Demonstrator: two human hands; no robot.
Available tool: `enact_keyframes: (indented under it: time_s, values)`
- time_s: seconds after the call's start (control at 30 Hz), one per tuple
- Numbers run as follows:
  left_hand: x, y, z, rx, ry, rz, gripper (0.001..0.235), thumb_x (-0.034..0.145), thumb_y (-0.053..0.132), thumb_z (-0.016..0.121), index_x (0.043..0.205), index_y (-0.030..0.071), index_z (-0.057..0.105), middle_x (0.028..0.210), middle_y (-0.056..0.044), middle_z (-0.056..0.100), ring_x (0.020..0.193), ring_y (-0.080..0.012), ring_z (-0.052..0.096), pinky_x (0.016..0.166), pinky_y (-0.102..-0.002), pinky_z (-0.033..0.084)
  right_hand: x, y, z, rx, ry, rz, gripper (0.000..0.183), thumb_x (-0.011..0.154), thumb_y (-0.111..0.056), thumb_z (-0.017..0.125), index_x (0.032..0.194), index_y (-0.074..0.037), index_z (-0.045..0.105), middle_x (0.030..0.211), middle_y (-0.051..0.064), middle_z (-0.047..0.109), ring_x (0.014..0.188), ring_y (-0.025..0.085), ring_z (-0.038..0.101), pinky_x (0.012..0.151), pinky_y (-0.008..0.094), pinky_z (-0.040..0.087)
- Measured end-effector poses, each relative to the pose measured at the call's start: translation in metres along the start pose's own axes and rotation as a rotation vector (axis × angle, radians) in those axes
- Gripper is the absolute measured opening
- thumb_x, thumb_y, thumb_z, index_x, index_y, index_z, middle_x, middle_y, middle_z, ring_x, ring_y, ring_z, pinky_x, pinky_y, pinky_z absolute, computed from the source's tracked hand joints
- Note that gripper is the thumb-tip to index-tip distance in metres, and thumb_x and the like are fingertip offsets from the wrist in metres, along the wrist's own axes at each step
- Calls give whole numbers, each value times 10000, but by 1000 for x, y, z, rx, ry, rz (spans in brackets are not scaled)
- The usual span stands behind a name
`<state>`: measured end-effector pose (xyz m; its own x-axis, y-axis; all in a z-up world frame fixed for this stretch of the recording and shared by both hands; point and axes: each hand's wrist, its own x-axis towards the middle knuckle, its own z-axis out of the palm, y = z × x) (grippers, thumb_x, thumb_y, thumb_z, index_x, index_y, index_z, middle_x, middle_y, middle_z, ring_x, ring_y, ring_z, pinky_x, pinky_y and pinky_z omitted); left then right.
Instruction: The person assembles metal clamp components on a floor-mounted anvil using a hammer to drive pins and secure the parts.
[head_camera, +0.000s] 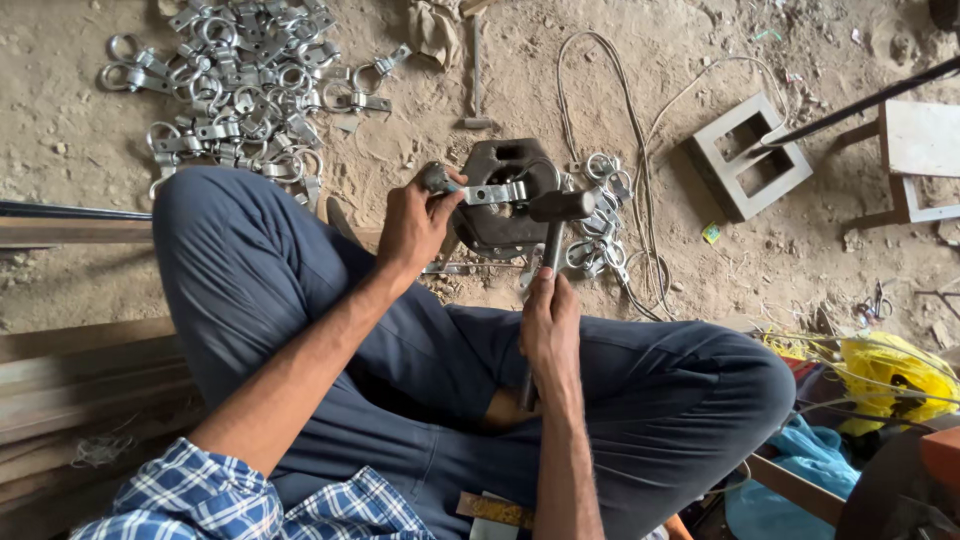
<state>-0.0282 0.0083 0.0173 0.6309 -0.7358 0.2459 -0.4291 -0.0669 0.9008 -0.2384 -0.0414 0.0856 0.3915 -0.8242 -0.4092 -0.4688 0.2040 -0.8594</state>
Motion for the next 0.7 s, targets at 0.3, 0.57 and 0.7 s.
enact_keyframes:
  time_s: [0.3,0.57,0.7]
  values:
    - [-7,15,-12,31,-78,-120,164,1006,190,714,1125,79,692,778,-57,687,573,-111,533,530,-310,411,-3,-2,0,-58,33,2,457,1072,-443,397,946,-41,574,578,11,467,432,114,441,389,308,370]
    - [8,-4,-1,-76,-49,-158,147,1017,123,654,1154,72,671,892,-59,749,742,-123,700,609,-274,567,-4,-3,1,-68,36,7,488,1058,-474,392,955,-36,580,555,20,472,421,124,449,389,324,369]
    - [10,-6,-1,-107,-76,-134,131,1034,141,635,1138,64,657,991,-68,751,813,-127,742,682,-262,633,-7,-2,-1,-54,25,-14,510,1072,-480,395,944,-21,577,569,9,452,432,120,435,392,324,372]
